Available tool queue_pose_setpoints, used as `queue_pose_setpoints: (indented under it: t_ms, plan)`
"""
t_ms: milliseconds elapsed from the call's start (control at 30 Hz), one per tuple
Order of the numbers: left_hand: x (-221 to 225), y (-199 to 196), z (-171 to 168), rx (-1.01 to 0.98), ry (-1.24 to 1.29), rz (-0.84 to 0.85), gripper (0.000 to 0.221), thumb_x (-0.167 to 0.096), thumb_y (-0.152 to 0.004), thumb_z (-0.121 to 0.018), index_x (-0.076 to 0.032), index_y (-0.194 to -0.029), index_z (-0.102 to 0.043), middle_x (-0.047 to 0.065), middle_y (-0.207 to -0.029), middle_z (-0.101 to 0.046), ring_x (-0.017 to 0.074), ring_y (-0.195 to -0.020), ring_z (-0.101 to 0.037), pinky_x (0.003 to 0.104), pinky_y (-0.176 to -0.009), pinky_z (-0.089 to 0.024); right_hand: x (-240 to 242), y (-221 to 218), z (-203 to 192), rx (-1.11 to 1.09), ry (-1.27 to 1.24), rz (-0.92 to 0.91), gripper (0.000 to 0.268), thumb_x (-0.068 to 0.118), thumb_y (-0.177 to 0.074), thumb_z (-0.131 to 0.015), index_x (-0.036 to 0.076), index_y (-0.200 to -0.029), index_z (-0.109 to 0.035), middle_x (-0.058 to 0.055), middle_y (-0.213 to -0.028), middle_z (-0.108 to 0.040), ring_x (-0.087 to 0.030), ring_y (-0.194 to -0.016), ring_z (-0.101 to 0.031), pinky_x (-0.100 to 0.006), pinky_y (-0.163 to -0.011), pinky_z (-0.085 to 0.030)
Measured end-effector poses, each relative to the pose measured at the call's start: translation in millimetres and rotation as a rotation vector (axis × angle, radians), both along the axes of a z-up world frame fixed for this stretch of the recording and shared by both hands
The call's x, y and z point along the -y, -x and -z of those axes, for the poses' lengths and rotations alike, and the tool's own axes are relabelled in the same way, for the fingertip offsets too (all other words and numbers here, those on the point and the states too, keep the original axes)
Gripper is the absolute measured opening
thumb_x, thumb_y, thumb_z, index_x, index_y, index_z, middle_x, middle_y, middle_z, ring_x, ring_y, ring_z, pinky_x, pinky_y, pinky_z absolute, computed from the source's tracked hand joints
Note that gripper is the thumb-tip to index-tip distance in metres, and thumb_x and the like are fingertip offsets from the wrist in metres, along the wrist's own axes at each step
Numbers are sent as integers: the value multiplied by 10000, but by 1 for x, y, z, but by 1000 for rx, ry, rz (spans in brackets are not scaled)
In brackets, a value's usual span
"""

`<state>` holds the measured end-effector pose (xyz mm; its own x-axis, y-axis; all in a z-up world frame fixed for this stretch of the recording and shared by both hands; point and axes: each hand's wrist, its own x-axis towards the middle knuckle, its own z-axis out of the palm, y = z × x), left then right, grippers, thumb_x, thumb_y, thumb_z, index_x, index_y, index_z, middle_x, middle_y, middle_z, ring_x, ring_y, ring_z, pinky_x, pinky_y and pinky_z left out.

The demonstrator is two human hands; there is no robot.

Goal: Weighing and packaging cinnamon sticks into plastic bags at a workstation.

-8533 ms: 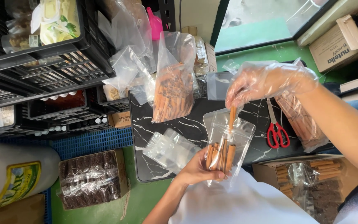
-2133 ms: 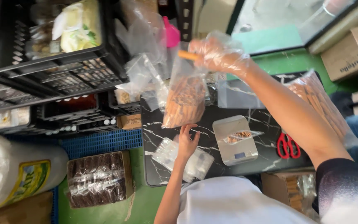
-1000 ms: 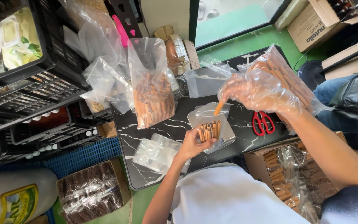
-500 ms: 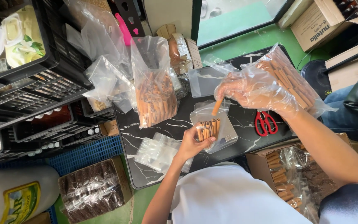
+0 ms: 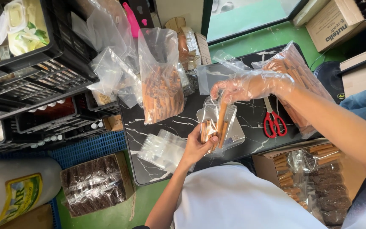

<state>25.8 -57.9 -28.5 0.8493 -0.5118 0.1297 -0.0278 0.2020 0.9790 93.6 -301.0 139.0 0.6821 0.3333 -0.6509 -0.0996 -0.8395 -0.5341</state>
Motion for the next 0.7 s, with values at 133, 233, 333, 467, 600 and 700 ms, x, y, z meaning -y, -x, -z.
queue_pose_setpoints:
  t_ms: [133, 233, 333, 467, 600, 700]
  plan:
    - [-5, -7, -3, 3, 33, 50, 273, -215, -853, -825, -37, -914, -628, 84, -680, -620, 148, -637, -573, 285, -575, -460, 17, -24, 54, -14, -447, 51, 457, 271, -908, -714, 103, -1322, -620, -186, -1085, -724, -357, -1188, -602, -549, -1101, -377]
    - [-9, -17, 2, -5, 34, 51, 264, -237, -881, -800, -46, -907, -620, 78, -674, -608, 143, -626, -560, 280, -567, -446, 21, -35, 86, 137, -627, 60, 407, 201, -835, -829, 76, -1201, -701, -143, -948, -767, -229, -932, -716, -406, -913, -546]
    - [-10, -23, 27, -11, 34, 48, 260, -272, -920, -753, -52, -911, -615, 73, -672, -586, 138, -627, -545, 275, -560, -428, 26, -46, 97, 256, -687, 13, 386, 179, -778, -886, 84, -1125, -745, -69, -913, -770, -125, -830, -687, -292, -811, -560]
    - [-10, -25, 31, -38, 17, 61, 305, -347, -1041, -573, -58, -1008, -664, 86, -654, -618, 144, -605, -577, 278, -579, -462, 5, -46, 44, -52, -383, -43, 811, 364, -741, -856, 172, -1445, -502, -255, -1267, -623, -404, -1150, -599, -593, -994, -505]
    - [1, -28, 14, -18, -41, 25, 337, -265, -1098, -455, -45, -1017, -698, 128, -636, -635, 170, -575, -599, 290, -551, -483, -27, -37, 16, -151, -274, -76, 866, 204, -751, -862, 198, -1508, -443, -250, -1301, -609, -445, -1194, -591, -586, -1022, -492]
    - [5, -28, 25, -52, -65, 6, 317, -266, -1098, -474, -65, -1095, -719, 126, -663, -659, 161, -622, -597, 297, -586, -513, -37, -34, 18, -196, -187, -106, 893, 109, -742, -868, 258, -1503, -424, -207, -1369, -586, -410, -1236, -603, -524, -1041, -519]
